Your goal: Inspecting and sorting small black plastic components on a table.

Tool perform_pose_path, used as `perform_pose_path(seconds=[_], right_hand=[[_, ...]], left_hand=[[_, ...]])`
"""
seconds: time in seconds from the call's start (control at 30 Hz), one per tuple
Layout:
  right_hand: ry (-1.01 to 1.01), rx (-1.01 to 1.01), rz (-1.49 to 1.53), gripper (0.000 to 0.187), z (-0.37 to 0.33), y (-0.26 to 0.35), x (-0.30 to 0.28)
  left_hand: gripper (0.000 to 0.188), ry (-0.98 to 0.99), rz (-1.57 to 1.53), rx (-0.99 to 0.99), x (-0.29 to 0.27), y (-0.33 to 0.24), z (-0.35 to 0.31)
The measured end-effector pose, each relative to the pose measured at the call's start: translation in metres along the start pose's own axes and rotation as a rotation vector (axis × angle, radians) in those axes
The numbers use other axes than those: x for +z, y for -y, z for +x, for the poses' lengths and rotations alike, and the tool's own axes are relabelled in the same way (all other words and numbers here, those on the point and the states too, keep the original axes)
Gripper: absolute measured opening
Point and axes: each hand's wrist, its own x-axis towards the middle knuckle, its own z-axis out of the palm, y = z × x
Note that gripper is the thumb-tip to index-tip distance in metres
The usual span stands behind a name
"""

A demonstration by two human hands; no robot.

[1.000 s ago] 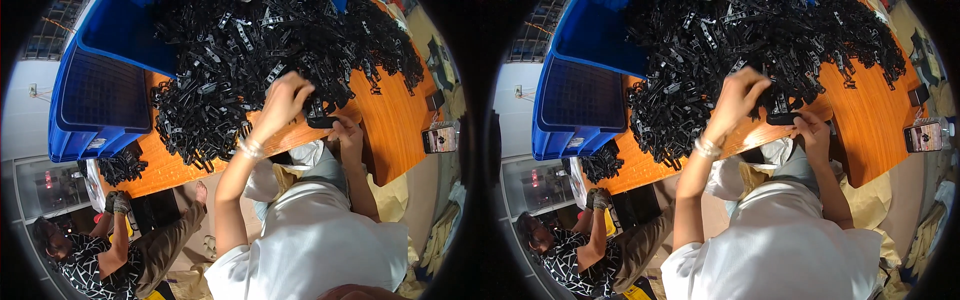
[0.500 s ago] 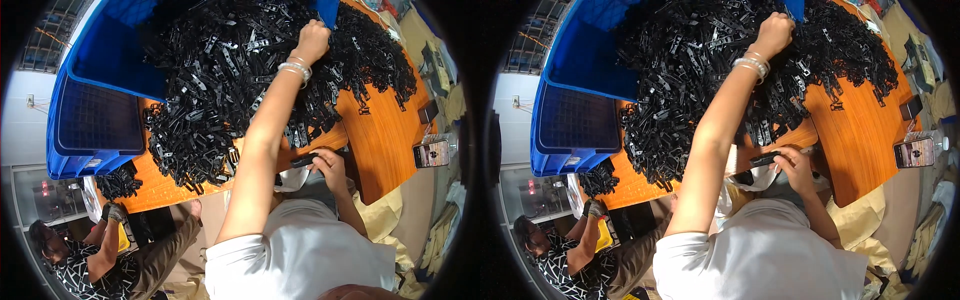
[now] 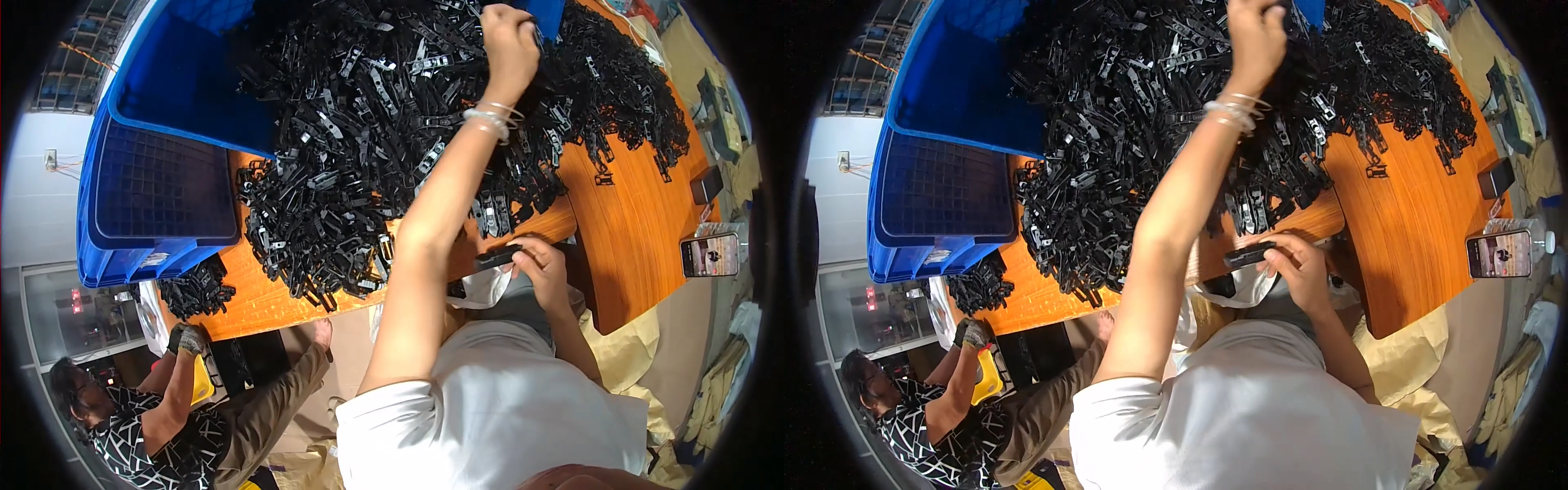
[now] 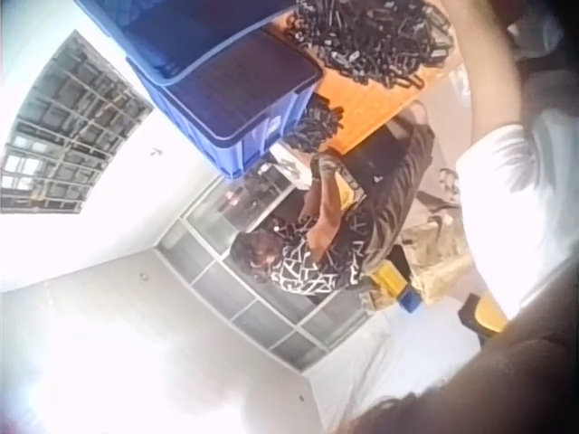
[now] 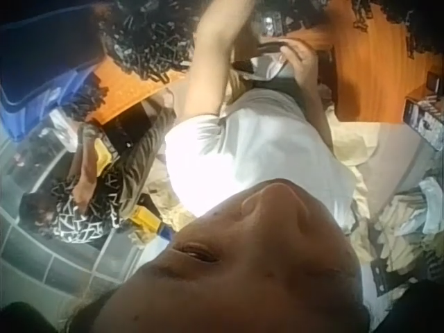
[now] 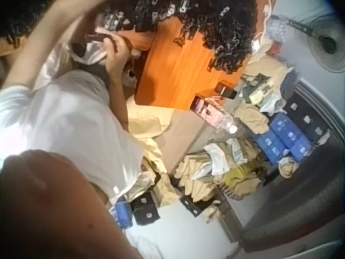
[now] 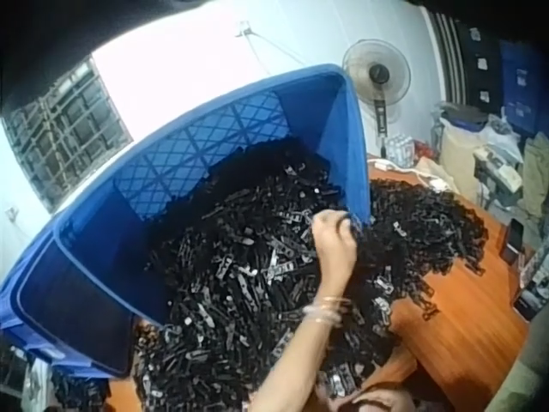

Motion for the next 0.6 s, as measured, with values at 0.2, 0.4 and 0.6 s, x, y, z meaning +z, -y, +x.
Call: perform_pose_path(seconds=[0.2, 0.4, 0.6], right_hand=[[-0.132, -0.033, 0.012, 0.018, 0.006, 0.005, -0.005], [-0.086, -0.149, -0.086, 0.021, 0.013, 0.014, 0.005], [-0.100, -0.243, 0.032, 0.022, 0.009, 0.003, 0.028]], left_hand=[[0.011, 0.581, -0.564, -1.049, -0.108, -0.061, -0.002], [0.018, 0.806, -0.298, -1.430, -0.179, -0.106, -0.056], [0.027, 0.691, -0.282, -1.158, -0.214, -0.136, -0.089]])
